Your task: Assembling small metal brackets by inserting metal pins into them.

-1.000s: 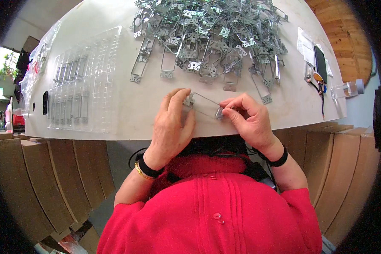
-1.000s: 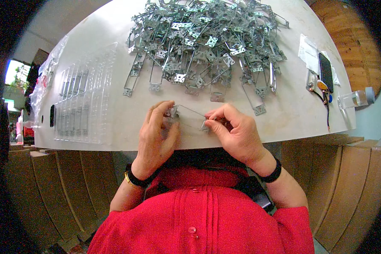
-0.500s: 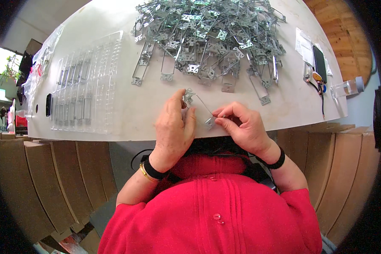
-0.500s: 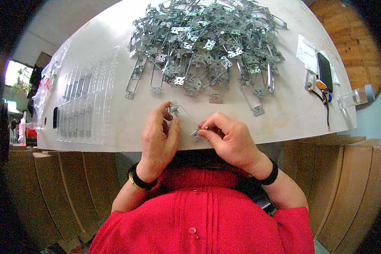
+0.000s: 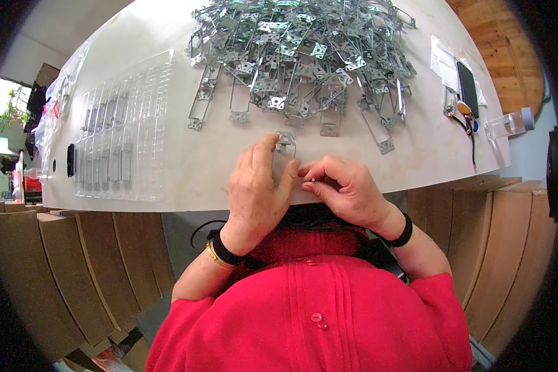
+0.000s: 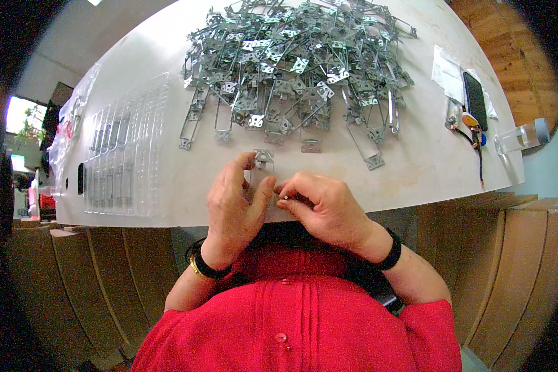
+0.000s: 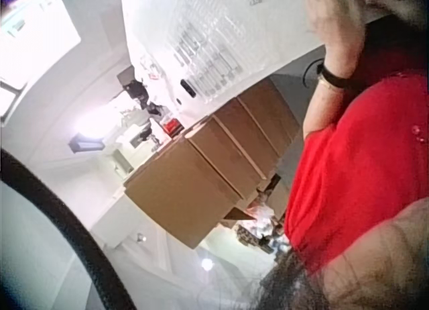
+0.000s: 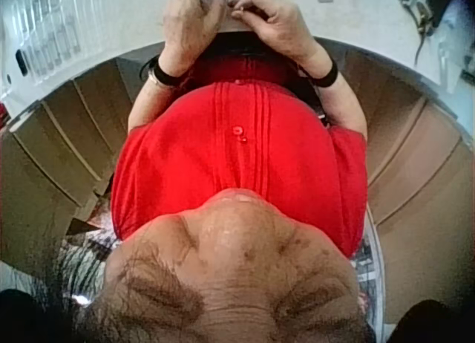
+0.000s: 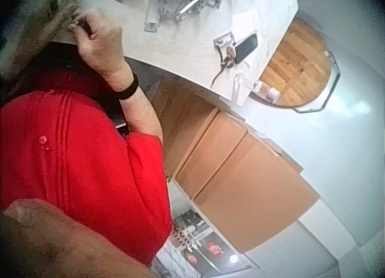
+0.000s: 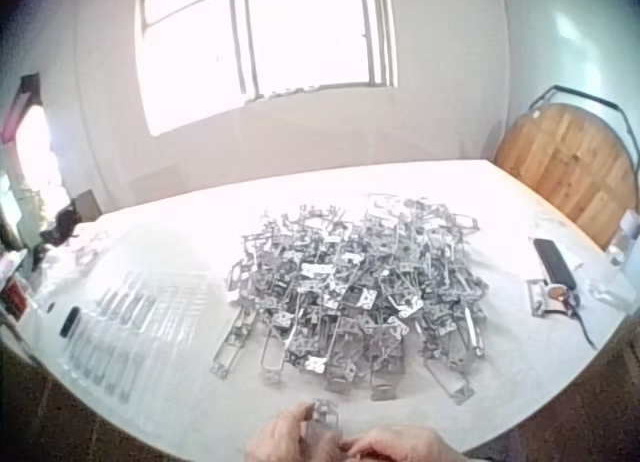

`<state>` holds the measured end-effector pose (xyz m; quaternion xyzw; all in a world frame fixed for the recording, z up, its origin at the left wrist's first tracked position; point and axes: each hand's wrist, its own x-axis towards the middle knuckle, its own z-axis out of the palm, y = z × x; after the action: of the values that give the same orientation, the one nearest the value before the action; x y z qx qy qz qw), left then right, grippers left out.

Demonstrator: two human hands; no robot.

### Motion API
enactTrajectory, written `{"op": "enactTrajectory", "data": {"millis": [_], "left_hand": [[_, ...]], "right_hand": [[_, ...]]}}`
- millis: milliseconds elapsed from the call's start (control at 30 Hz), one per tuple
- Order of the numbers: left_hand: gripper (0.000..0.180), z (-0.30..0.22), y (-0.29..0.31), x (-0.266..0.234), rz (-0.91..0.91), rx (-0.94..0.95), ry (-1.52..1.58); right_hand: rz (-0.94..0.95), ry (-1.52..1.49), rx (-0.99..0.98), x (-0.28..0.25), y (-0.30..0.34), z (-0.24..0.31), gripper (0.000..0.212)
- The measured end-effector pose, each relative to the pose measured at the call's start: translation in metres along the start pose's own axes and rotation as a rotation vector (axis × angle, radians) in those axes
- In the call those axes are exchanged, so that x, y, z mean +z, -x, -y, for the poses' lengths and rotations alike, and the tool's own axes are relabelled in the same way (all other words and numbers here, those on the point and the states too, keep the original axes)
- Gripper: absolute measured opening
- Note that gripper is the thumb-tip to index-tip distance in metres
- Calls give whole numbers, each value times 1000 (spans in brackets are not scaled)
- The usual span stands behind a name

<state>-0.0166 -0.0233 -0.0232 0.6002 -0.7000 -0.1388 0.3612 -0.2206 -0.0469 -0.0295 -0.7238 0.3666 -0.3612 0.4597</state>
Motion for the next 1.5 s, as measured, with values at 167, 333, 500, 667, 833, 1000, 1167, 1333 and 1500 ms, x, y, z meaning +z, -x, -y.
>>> {"op": "enactTrajectory", "data": {"millis": [167, 333, 500, 667, 833, 1000, 1167, 1333, 1500], "left_hand": [[59, 3, 3, 0, -20, 69, -70], [64, 2, 5, -4, 16, 69, -119], [61, 4, 3, -6, 43, 104, -79], [54, 6, 6, -5, 69, 78, -5], [51, 3, 6, -4, 35, 145, 7], [50, -2, 7, -10, 87, 105, 1], [50, -1, 7, -7, 87, 115, 36], [46, 0, 5, -5, 78, 124, 75], [46, -1, 3, -7, 80, 156, 81]], "right_hand": [[-66, 105, -52, -9, -4, 6, 15], [-156, 231, -151, -19, -7, -3, 17], [-128, 287, -150, -18, -8, -3, 19], [-120, 322, -158, -17, -8, -2, 20], [-163, 239, -37, -16, -2, 0, 22], [-244, 178, 16, -17, 2, -2, 20], [-325, 183, -68, -17, -6, 0, 19], [-324, 162, -140, -14, -12, -2, 19], [-312, 158, -133, -11, -15, -6, 18]]}}
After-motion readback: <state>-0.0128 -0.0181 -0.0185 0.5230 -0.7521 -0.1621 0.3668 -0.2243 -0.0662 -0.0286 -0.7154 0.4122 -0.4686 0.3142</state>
